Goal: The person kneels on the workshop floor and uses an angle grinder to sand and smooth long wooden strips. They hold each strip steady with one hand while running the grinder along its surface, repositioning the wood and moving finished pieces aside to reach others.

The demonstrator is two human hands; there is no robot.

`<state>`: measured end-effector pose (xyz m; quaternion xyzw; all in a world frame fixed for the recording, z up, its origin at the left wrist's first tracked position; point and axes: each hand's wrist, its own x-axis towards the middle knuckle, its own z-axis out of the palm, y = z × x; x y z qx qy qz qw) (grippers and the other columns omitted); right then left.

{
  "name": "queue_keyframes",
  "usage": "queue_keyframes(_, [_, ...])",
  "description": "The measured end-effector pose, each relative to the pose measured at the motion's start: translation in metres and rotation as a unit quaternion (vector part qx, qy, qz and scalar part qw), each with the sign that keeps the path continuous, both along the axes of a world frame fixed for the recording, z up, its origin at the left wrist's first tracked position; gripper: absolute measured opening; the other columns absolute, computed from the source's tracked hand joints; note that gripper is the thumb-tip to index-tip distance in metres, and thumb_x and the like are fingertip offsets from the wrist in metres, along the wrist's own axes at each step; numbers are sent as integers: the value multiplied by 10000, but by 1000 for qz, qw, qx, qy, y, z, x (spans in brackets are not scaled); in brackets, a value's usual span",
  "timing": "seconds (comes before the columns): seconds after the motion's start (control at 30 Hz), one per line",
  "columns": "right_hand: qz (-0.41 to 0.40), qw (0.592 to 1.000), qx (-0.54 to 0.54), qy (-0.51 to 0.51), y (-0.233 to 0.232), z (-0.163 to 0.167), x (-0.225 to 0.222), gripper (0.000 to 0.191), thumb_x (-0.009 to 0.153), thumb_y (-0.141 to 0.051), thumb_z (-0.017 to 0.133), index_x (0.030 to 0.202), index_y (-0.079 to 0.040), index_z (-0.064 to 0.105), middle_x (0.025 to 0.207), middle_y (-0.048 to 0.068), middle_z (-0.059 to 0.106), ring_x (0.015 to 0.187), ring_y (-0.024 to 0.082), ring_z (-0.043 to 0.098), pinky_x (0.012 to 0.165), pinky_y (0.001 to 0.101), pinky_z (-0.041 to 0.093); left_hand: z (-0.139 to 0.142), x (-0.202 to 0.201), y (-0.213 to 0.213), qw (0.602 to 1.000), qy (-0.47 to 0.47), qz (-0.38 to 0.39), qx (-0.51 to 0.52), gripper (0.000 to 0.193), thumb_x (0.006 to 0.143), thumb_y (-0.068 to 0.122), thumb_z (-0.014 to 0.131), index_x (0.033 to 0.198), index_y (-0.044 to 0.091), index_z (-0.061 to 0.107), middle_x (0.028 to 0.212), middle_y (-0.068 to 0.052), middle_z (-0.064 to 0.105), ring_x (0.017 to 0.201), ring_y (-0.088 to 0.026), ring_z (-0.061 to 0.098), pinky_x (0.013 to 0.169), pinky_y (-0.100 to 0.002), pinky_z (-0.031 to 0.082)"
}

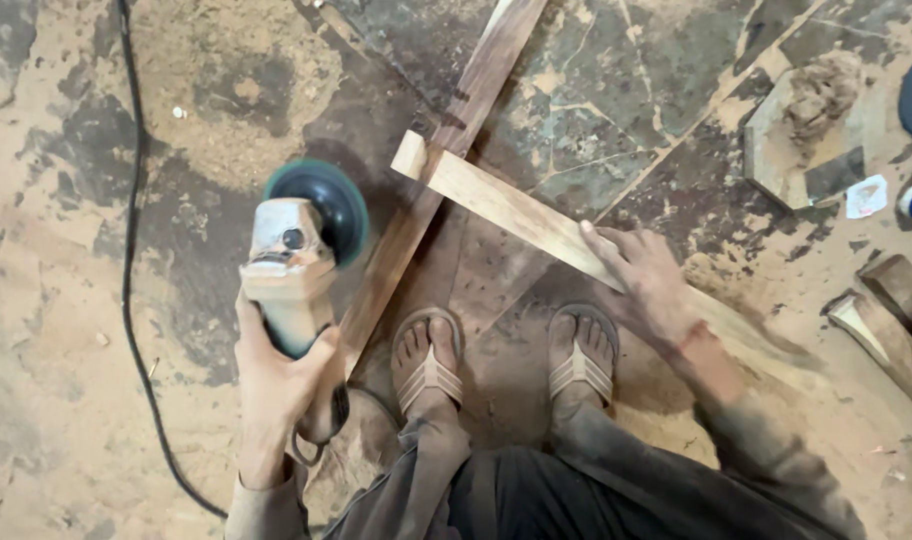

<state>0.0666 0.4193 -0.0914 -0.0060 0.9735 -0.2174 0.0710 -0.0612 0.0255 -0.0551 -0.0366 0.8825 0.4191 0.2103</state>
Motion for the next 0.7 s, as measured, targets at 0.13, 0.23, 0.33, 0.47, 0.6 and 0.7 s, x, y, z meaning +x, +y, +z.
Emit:
queue_keyframes(0.13, [-14, 994, 55, -91, 1, 33, -6, 820, 746, -238, 793, 1503, -119, 502, 1312, 134, 641, 1018, 317, 583, 888, 425, 483, 2, -18, 12, 996, 43, -72, -5, 995, 757, 195, 788, 1592, 2, 282, 1188, -271, 714, 1093, -347, 741, 896, -420, 583])
queue_keyframes(0.23, [3, 988, 87, -131, 1, 47, -19, 822, 763, -271, 773, 1517, -123, 481, 1319, 124, 632, 1004, 299, 574, 896, 418, 483, -2, -31, 24, 989, 63, -129, -45, 999, 771, 239, 773, 1589, -21, 262, 1124, -300, 709, 1018, -415, 734, 826, -460, 601])
queue_keyframes(0.33, [12, 986, 96, -139, 1, 55, -30, 822, 765, -292, 765, 1516, -121, 479, 1313, 123, 627, 999, 297, 562, 920, 415, 480, -7, -46, 37, 977, 64, -176, -104, 1027, 763, 269, 776, 1584, -46, 246, 1015, -309, 708, 900, -467, 713, 751, -506, 586])
queue_keyframes(0.47, [10, 983, 98, -152, 1, 60, -37, 811, 761, -257, 748, 1515, -127, 479, 1307, 114, 628, 998, 295, 555, 929, 410, 474, -10, -64, 52, 956, 113, -244, -116, 1038, 754, 266, 786, 1572, -78, 248, 1029, -315, 700, 821, -478, 701, 680, -526, 570])
queue_keyframes(0.6, [11, 983, 98, -154, 2, 61, -42, 788, 769, -241, 729, 1507, -120, 481, 1308, 118, 625, 1005, 302, 555, 936, 413, 468, -11, -76, 66, 944, 108, -276, -147, 1059, 727, 270, 800, 1559, -82, 248, 1004, -302, 695, 774, -469, 697, 665, -523, 568])
queue_keyframes(0.7, [13, 980, 103, -168, 3, 61, -45, 791, 774, -255, 725, 1510, -113, 473, 1315, 120, 620, 991, 308, 550, 928, 417, 466, -11, -81, 75, 939, 110, -291, -147, 1049, 733, 265, 795, 1556, -84, 248, 1050, -302, 691, 791, -463, 699, 670, -521, 570])
